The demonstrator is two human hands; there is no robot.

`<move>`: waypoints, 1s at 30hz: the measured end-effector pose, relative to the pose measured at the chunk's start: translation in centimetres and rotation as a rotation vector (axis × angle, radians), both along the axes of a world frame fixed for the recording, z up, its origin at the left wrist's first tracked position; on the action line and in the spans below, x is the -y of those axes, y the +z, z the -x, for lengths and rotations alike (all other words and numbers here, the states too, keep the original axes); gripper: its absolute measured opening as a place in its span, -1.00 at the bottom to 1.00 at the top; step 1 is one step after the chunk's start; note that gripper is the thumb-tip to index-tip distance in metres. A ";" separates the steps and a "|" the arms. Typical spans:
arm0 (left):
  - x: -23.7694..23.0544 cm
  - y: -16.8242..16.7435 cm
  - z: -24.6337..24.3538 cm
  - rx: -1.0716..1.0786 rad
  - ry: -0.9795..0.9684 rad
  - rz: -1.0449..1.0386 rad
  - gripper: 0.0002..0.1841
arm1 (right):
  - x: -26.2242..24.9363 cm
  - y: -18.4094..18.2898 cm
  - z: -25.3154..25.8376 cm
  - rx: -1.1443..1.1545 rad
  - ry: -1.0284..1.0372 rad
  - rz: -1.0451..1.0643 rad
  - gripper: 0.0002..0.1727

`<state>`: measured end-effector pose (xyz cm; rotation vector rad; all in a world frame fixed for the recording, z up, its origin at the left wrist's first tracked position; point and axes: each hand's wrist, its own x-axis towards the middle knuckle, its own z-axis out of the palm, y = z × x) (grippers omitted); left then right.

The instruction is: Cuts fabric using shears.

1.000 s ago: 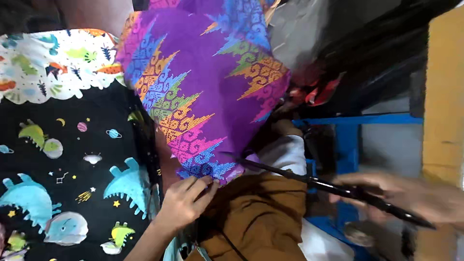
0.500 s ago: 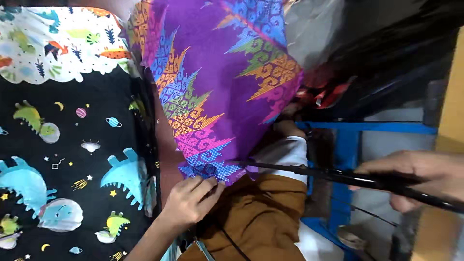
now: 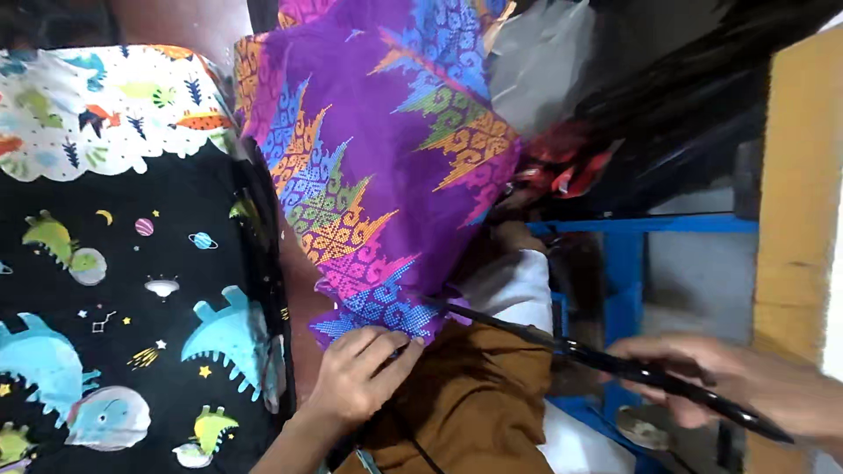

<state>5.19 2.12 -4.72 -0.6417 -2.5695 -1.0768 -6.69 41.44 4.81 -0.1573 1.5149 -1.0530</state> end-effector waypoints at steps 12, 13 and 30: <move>-2.3 0.5 1.5 -0.048 -0.122 0.025 -0.83 | 2.2 -2.5 -7.0 0.055 -0.198 0.079 -0.27; -2.3 0.6 1.5 -0.049 -0.125 0.028 -0.83 | 2.3 -2.6 -7.0 0.063 -0.196 0.082 -0.28; -4.9 0.0 2.7 0.119 -0.103 -0.203 -0.86 | 4.0 -2.8 -12.5 0.098 -0.519 0.189 -0.46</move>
